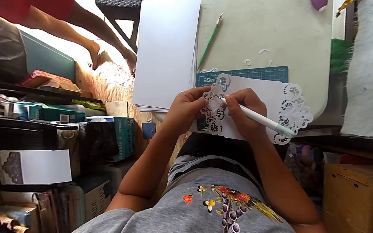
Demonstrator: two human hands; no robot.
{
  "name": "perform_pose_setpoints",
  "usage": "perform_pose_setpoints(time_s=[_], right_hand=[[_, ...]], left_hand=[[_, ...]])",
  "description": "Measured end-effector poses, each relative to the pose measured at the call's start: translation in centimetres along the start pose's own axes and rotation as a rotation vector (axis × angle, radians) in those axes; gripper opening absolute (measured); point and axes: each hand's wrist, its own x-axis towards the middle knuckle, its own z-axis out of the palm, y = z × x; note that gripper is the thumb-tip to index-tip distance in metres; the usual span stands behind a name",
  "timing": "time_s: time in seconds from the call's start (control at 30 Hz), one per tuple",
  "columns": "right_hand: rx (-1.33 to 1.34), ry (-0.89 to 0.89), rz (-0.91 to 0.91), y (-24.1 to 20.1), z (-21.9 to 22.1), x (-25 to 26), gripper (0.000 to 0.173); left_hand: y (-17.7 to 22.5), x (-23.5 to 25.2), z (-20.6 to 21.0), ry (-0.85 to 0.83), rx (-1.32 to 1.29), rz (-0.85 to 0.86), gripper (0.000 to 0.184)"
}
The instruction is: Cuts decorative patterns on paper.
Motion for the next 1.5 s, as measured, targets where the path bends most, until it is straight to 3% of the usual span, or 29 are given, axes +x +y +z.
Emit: perform_pose_setpoints(time_s=[0.4,0.6,0.83,1.5], right_hand=[[0.003,0.014,0.008,-0.1,0.1,-0.1,0.012],[0.188,0.161,0.122,-0.2,-0.6,0.4,0.01],[-0.007,0.079,0.03,-0.3,-0.3,1.0,0.014],[0.01,0.051,0.009,0.2,0.3,1.1,0.016]], left_hand=[[0.0,0.1,0.0,0.003,-0.013,-0.001,0.033],[0.0,0.5,0.2,0.02,0.046,0.039,0.028],[0.0,1.3,0.7,0.036,0.184,0.075,0.031],[-0.4,1.2,0.9,0.077,0.254,0.149,0.039]])
